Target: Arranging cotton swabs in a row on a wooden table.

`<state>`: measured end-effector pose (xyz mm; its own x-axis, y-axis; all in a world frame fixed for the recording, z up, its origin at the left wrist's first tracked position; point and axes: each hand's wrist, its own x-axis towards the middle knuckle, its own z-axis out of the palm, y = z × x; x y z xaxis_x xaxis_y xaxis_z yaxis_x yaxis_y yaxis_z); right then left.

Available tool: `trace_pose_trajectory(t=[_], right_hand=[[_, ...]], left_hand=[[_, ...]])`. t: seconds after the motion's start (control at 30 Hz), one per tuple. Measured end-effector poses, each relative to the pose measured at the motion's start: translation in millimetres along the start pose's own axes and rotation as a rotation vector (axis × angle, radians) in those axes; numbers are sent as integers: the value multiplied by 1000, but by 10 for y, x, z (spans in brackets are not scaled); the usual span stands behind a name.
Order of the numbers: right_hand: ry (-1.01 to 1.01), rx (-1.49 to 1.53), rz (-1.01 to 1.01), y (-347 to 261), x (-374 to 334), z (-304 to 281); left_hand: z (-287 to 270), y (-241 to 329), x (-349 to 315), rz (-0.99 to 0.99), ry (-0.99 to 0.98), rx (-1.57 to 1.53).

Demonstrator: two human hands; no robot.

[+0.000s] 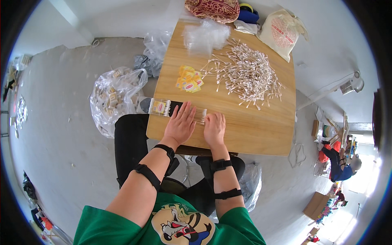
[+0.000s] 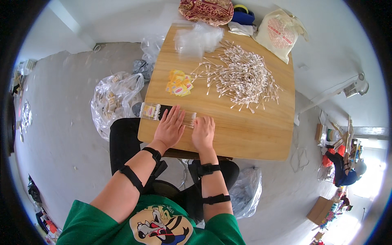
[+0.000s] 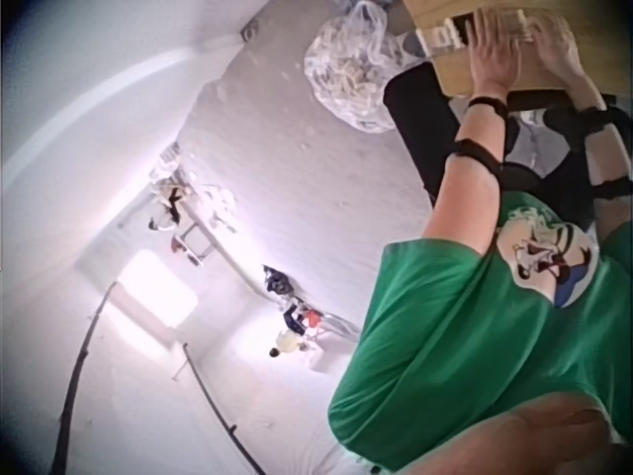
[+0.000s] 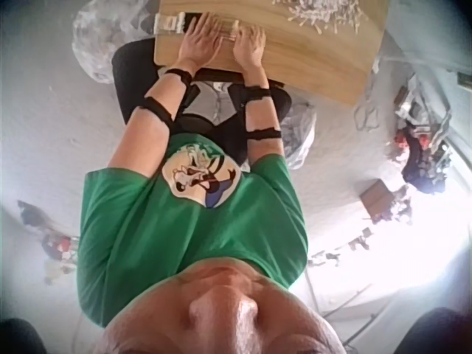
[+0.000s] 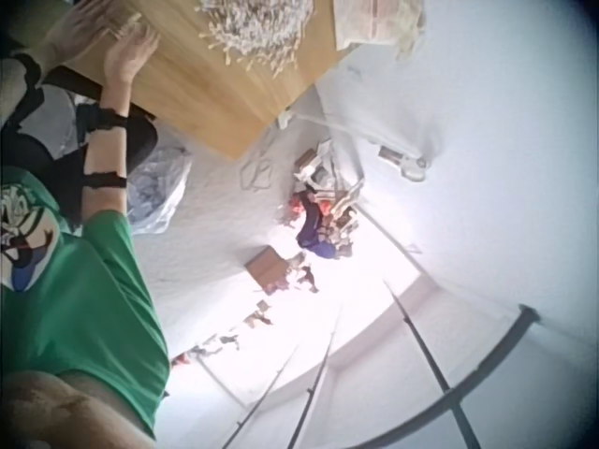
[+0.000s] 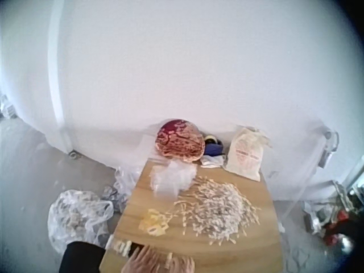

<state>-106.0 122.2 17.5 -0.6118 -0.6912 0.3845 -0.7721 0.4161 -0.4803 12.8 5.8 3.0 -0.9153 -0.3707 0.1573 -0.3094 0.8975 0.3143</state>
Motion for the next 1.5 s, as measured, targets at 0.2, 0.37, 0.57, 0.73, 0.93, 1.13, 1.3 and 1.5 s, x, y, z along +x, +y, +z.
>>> trace_pose_trajectory(t=[0.2,0.37,0.57,0.73,0.93,1.13,1.3,1.5], right_hand=[[-78,199,148,-16,-282,-335],[-345,249,131,-260,-888,-565],[-613,302,145,-470,-1362,-518],[-653,491,442,-596,-1123,-525],[-232,280,225,-291,-476,-384],[12,199,158,-32,-274,-110],[26,138,131,-90,-267,-83],[74,182,168,-45,-267,-48]], left_hand=[[5,-12,-21,-16,-26,-2],[1,-8,-12,-17,-49,2],[8,6,-3,-4,-42,31],[2,-12,-15,-3,-48,24],[-10,-2,-3,-22,-52,-10],[14,1,6,-19,-51,-19],[-7,-10,-5,-26,-31,-41],[16,-4,2,-23,-53,-17]])
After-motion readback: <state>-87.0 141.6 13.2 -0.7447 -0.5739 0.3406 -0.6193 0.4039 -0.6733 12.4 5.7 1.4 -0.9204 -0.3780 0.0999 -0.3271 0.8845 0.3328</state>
